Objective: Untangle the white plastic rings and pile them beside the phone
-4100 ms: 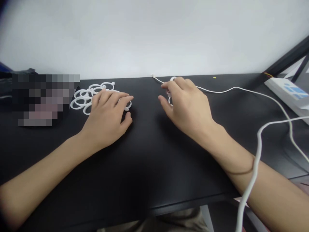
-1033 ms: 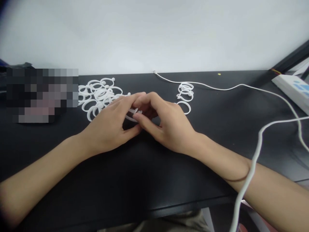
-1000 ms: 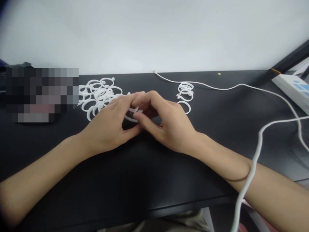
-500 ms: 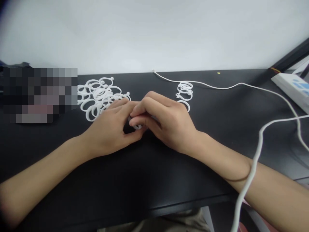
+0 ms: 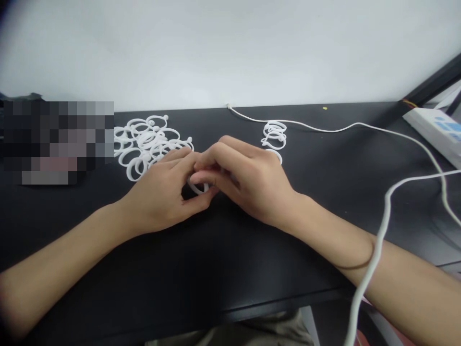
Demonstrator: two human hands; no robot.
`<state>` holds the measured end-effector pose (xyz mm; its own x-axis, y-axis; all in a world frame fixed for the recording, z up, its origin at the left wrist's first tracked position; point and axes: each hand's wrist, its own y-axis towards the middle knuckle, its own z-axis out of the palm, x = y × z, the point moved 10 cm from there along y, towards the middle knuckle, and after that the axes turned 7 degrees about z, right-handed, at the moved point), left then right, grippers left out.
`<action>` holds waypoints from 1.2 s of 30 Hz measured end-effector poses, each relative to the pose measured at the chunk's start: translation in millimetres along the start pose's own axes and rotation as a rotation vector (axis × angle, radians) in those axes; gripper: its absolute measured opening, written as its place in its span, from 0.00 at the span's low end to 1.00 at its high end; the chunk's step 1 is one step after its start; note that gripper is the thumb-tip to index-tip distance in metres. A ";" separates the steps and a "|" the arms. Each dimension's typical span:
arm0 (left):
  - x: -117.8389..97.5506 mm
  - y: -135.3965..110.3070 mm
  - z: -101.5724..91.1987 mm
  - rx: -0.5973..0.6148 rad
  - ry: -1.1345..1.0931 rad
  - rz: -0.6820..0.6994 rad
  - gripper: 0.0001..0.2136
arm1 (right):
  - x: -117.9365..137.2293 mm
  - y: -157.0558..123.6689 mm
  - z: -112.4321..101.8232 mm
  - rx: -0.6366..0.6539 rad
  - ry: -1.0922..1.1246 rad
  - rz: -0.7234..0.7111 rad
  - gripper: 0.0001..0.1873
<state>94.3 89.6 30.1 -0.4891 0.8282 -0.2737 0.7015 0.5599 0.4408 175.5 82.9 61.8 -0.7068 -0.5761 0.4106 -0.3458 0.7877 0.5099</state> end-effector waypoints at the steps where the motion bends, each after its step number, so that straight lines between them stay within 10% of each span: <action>1: 2.8 -0.5 -0.9 -0.010 0.022 -0.021 0.08 | -5.4 1.6 -1.6 -0.012 -0.068 0.031 0.14; 11: 28.6 -7.6 -12.9 -0.110 0.248 -0.154 0.19 | -72.6 -3.1 17.3 0.249 -0.724 0.343 0.15; 21: 39.4 -14.1 -11.5 -0.100 0.340 -0.236 0.22 | -51.2 2.6 16.6 0.171 -0.573 0.238 0.08; 36: -2.3 -1.0 -4.2 -0.038 0.017 -0.016 0.21 | -0.2 -2.8 -8.5 -0.083 0.062 0.049 0.09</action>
<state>92.5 87.0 33.9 -0.5094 0.8183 -0.2665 0.6732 0.5718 0.4690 181.8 79.0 66.7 -0.6813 -0.5518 0.4811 -0.2577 0.7959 0.5479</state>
